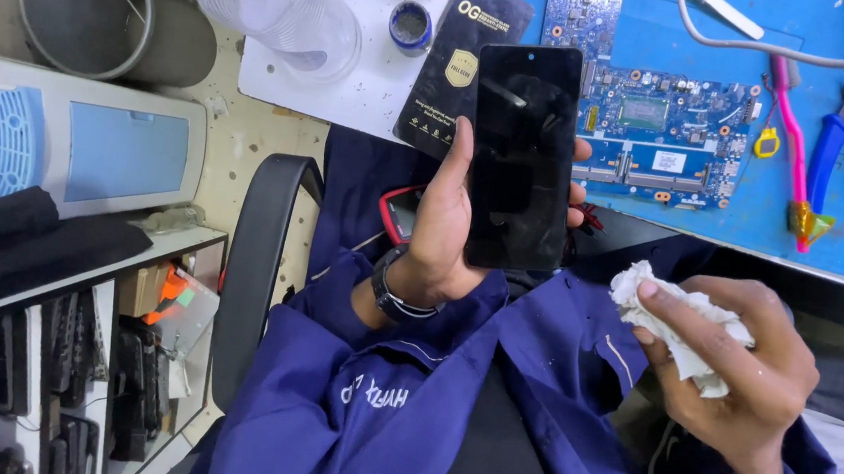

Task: Cleaning a smartphone screen and assembling internal components including the battery and motherboard.

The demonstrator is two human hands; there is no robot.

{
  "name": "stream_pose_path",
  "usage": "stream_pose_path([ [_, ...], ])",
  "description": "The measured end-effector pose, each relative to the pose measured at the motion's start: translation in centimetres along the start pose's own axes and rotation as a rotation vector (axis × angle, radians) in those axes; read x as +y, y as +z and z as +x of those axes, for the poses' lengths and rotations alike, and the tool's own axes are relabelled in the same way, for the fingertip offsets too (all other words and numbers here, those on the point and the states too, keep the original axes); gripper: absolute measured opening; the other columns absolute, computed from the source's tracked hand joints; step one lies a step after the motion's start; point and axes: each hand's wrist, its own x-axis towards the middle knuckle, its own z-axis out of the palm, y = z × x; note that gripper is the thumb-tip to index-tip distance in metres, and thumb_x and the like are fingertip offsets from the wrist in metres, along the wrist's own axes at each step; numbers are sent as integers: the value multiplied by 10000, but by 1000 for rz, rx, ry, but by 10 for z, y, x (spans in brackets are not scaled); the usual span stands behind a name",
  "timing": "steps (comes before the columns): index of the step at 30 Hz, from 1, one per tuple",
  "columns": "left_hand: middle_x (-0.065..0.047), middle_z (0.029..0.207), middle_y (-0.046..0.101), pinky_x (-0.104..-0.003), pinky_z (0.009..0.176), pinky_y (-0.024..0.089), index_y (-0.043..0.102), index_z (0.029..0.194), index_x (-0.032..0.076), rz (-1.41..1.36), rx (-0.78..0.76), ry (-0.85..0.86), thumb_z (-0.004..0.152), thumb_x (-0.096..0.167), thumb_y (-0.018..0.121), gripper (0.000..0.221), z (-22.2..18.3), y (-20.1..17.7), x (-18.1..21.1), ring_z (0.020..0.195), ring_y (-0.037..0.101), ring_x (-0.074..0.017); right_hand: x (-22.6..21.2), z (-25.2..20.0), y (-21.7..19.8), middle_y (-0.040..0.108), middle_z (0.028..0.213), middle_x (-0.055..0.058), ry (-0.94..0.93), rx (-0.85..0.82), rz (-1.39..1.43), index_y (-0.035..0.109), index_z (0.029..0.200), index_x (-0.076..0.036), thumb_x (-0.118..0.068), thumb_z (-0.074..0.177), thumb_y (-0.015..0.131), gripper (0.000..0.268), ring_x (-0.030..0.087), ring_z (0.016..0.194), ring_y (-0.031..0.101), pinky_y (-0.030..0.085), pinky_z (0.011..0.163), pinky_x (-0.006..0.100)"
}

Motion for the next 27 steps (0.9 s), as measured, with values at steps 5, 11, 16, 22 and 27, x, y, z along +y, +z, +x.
stream_pose_path([
  [5, -196, 1163, 727, -420, 852, 594, 580, 1413, -61, 23, 14, -28, 1061, 688, 351, 859, -3, 7, 5, 946, 744, -290, 13, -6, 6, 589, 983, 206, 90, 165, -2, 757, 1005, -23, -239, 807, 931, 341, 299, 877, 598, 503, 804, 406],
  [11, -231, 1403, 594, -451, 970, 584, 499, 1464, -76, 36, -91, 234, 1036, 688, 307, 897, -42, 25, 23, 1092, 683, -320, 5, 31, 15, 670, 1037, 214, 70, 172, 164, 690, 1091, 42, 129, 826, 657, 281, 340, 981, 716, 548, 886, 398],
  [16, -253, 1333, 622, -491, 904, 568, 529, 1432, -51, 73, -15, 742, 1055, 626, 339, 798, -63, 30, 64, 1014, 673, -370, -46, 98, 21, 725, 1065, 158, -342, 26, 129, 750, 1095, -89, -61, 971, 372, 399, 262, 824, 670, 502, 727, 374],
  [22, -232, 1273, 645, -455, 850, 589, 563, 1409, 5, 75, 164, 1015, 1042, 583, 361, 713, -61, 19, 101, 961, 694, -327, -55, 204, 96, 754, 975, 48, -293, -46, 103, 603, 1414, -121, -251, 900, 780, 559, 242, 864, 684, 509, 745, 403],
  [27, -235, 1283, 658, -499, 882, 592, 524, 1450, 47, -29, 220, 999, 1000, 599, 426, 719, -54, -2, 115, 981, 706, -336, -50, 259, 159, 622, 1475, 155, 62, -214, 188, 257, 1615, -163, -518, 668, 959, 1231, 372, 1377, 562, 465, 992, 511],
])
